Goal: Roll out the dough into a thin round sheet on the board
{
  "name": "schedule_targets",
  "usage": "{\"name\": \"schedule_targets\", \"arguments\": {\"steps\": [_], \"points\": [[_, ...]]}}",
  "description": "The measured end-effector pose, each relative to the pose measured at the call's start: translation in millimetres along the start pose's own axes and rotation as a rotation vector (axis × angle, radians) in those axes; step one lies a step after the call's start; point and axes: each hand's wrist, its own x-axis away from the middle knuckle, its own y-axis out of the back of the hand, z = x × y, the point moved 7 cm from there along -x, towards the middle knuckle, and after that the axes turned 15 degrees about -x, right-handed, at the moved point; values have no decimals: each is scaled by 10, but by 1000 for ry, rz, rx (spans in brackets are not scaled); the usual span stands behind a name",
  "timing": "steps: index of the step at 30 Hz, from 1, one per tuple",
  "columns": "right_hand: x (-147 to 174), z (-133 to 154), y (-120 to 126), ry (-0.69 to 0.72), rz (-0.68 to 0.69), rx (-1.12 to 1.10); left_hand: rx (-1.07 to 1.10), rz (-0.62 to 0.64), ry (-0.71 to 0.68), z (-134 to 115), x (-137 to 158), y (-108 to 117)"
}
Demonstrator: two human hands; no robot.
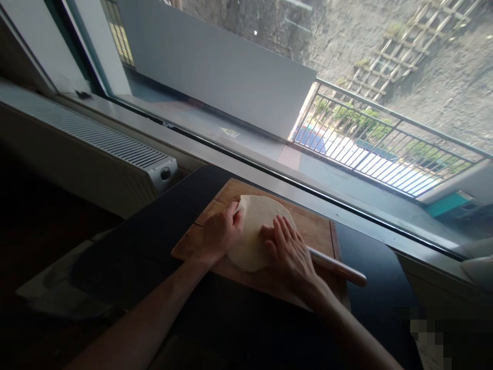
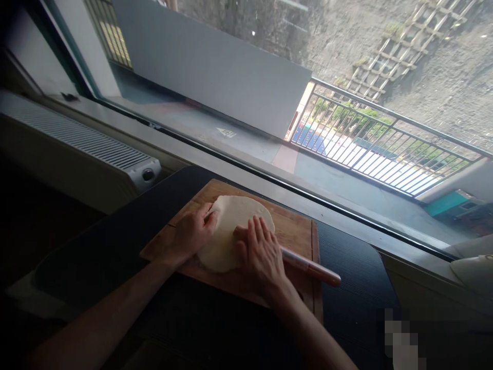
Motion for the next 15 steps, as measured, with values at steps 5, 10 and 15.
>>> {"name": "schedule_targets", "arguments": {"steps": [5,10,15], "points": [[128,89,-60,37,-7,20,-16,-5,5,-2,-21,-17],[-834,-613,99,-317,-2,-37,-26,31,24,-5,-30,3],[-873,-312,118,-135,-35,-63,0,17,14,-6,-16,29]]}}
